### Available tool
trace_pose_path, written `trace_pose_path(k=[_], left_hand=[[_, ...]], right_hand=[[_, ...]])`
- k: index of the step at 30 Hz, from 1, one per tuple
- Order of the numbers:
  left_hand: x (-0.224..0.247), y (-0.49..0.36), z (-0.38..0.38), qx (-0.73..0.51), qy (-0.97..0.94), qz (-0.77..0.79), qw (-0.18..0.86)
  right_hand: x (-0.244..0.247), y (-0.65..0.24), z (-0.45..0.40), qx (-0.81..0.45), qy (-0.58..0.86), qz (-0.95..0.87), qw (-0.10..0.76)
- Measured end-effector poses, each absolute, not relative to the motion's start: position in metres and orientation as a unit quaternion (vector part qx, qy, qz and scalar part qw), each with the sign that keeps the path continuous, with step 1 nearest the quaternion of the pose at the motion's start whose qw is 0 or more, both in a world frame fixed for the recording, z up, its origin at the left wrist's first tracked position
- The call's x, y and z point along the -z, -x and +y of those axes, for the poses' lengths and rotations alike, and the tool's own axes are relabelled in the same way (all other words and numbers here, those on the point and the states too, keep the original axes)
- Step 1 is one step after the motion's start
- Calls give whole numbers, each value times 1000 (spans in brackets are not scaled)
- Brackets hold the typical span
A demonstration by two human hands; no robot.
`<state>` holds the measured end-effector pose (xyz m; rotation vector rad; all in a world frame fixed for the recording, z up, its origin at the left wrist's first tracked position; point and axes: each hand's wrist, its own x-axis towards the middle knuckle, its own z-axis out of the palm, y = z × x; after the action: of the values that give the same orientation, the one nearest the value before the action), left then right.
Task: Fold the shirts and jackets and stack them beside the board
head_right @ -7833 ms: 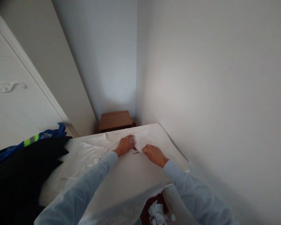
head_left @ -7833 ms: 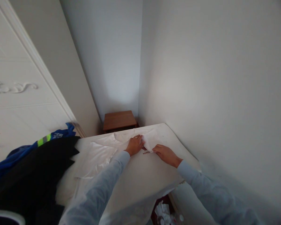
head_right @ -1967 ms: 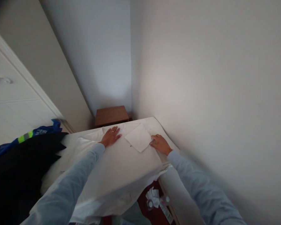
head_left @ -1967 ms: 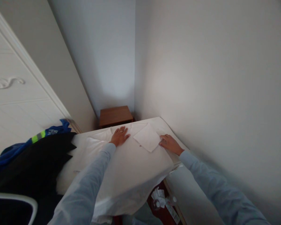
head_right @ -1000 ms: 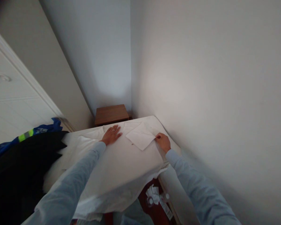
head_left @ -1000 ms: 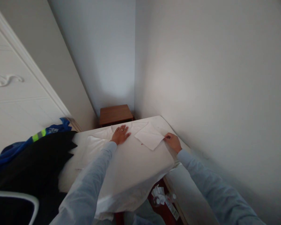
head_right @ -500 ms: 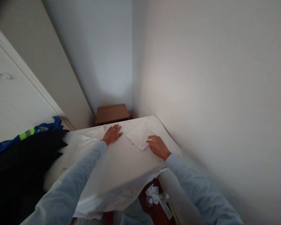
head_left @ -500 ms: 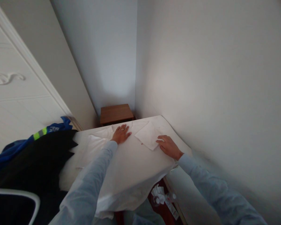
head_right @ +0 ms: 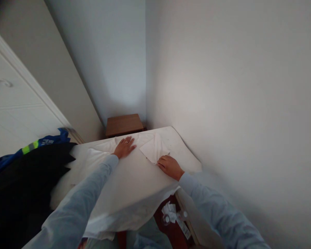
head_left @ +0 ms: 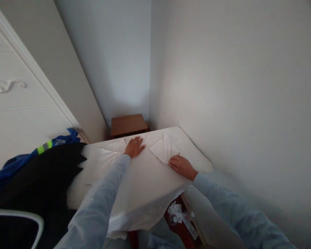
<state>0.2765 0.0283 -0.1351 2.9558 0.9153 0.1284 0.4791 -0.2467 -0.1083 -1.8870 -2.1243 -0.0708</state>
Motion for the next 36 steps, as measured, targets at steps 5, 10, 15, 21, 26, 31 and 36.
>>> trace_pose_path(k=[5,10,15,21,26,31,36], left_hand=[[135,-276,29,-46,-955,291,24],[135,-276,28,-43,-955,293,25],[134,-277,28,-54,-954,295,23],[114,-311,19,-72,-950,304,-2],[109,-365,-18,-96,-979,176,35],[121,-394,-31,-54,-983,158,70],[129,-394,-22,-50,-982,167,69]], right_hand=[[115,-479,-247,10,672,-713,198],[115,-491,-252,23,680,-702,210],[129,-513,-264,61,736,-639,216],[137,-523,-262,33,775,-597,205],[126,-521,-249,34,818,-537,203],[117,-520,-238,17,857,-482,183],[124,-526,-242,16,844,-488,220]])
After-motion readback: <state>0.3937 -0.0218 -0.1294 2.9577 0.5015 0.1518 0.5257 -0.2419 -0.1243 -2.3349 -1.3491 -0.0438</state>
